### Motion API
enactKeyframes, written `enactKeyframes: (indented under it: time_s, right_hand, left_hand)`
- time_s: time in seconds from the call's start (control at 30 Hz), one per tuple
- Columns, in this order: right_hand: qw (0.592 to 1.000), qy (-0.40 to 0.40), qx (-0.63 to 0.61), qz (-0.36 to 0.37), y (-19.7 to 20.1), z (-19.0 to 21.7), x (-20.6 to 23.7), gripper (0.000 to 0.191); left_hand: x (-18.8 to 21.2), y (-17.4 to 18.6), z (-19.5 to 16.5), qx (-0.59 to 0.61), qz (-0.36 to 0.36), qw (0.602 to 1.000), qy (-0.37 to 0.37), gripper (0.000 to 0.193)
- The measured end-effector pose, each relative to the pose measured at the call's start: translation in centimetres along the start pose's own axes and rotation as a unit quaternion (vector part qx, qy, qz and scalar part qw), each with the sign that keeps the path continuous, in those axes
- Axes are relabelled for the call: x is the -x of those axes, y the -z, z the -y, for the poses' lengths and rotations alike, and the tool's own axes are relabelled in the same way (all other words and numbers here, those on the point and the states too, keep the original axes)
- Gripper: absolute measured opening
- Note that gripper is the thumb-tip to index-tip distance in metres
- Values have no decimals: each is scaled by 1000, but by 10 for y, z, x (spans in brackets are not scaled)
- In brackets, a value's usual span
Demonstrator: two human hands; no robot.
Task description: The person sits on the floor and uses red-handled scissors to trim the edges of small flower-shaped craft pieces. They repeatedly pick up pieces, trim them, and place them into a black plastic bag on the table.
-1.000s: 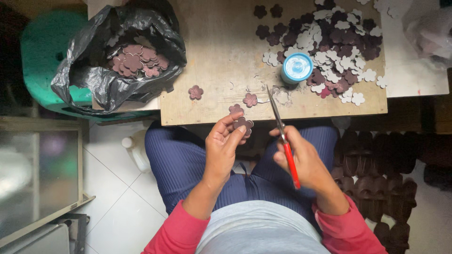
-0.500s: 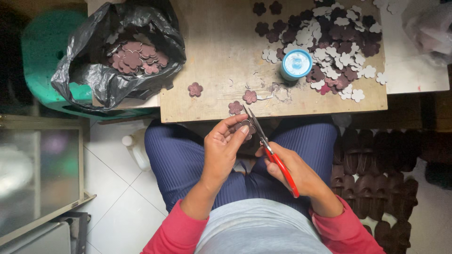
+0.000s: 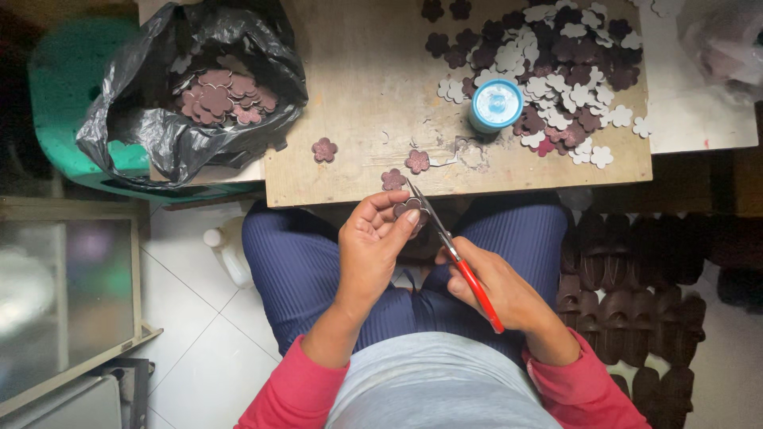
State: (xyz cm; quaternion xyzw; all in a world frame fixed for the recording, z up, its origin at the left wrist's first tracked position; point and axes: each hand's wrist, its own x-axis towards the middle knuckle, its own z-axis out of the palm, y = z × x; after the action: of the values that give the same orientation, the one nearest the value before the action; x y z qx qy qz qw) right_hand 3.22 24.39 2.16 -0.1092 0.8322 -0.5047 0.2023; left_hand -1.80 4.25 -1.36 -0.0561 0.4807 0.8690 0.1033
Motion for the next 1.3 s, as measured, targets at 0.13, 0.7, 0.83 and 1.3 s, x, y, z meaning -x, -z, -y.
enactKeyframes:
  time_s: [0.13,0.7,0.83,1.3]
  right_hand:
    - [1000,-17,5,-2,0,-3,1,49]
    - [999,-29,-29,6,1,-19,2,51]
    - [987,37,-156,15,-6,-15,-1,71]
    - [991,18,-129,6,-13,-14,-5,73]
  left_hand:
    - [1,0,0,-6,4,1000,8,32]
    - [-3,3,2,-32,-5,999,9,30]
    - [-3,1,9,-15,-27,1000,7,25]
    - [0,-6,6,15,-18,1000,-4,40]
